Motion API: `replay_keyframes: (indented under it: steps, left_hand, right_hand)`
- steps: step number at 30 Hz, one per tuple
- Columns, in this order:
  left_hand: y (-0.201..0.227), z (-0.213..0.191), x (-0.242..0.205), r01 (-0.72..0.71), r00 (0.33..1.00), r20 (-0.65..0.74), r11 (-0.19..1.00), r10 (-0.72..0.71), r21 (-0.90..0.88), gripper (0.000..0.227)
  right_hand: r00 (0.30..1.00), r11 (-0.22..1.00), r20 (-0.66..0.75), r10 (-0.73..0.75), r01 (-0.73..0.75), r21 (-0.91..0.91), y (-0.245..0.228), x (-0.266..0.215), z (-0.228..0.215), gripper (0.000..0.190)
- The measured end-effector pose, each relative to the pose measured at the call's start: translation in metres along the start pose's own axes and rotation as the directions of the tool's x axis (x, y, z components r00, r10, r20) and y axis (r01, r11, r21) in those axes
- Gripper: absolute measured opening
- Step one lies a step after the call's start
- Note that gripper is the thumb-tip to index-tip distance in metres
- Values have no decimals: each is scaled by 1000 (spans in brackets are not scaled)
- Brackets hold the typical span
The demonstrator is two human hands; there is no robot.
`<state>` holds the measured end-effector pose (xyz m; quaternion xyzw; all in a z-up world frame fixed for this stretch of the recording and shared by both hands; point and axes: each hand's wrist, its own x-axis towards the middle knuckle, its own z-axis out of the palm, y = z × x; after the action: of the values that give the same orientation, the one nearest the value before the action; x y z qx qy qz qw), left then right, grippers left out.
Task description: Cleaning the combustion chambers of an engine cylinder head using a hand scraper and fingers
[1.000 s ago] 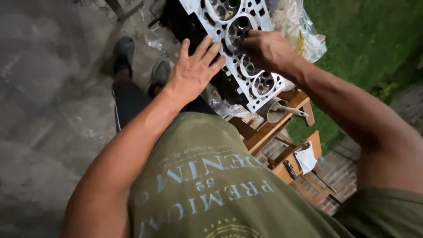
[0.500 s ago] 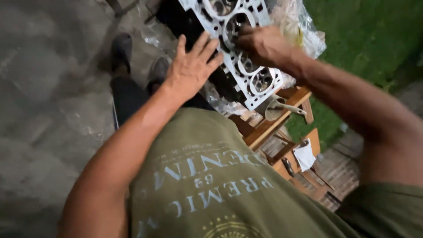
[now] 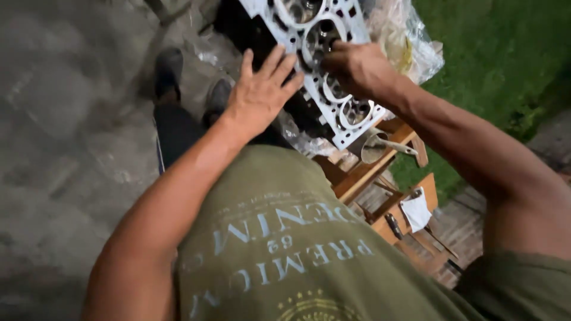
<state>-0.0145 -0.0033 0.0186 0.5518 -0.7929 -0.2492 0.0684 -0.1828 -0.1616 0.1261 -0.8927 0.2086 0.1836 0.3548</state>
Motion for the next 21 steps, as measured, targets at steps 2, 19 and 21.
replay_keyframes:
  steps: [2,19,21]
  left_hand:
    - [0,1,-3,5,1000,-8,1000,-5,5,62]
    - [-1,16,-1,-29,992,-118,998,36,58,54]
    - [1,22,-6,-35,981,-185,994,54,102,44]
  right_hand:
    - [991,881,99,87,-30,-473,11,-3,-1,32]
    - [671,917,-630,392,-226,330,5,28,75,6]
    - [661,925,-652,371,-206,318,13,20,82,6]
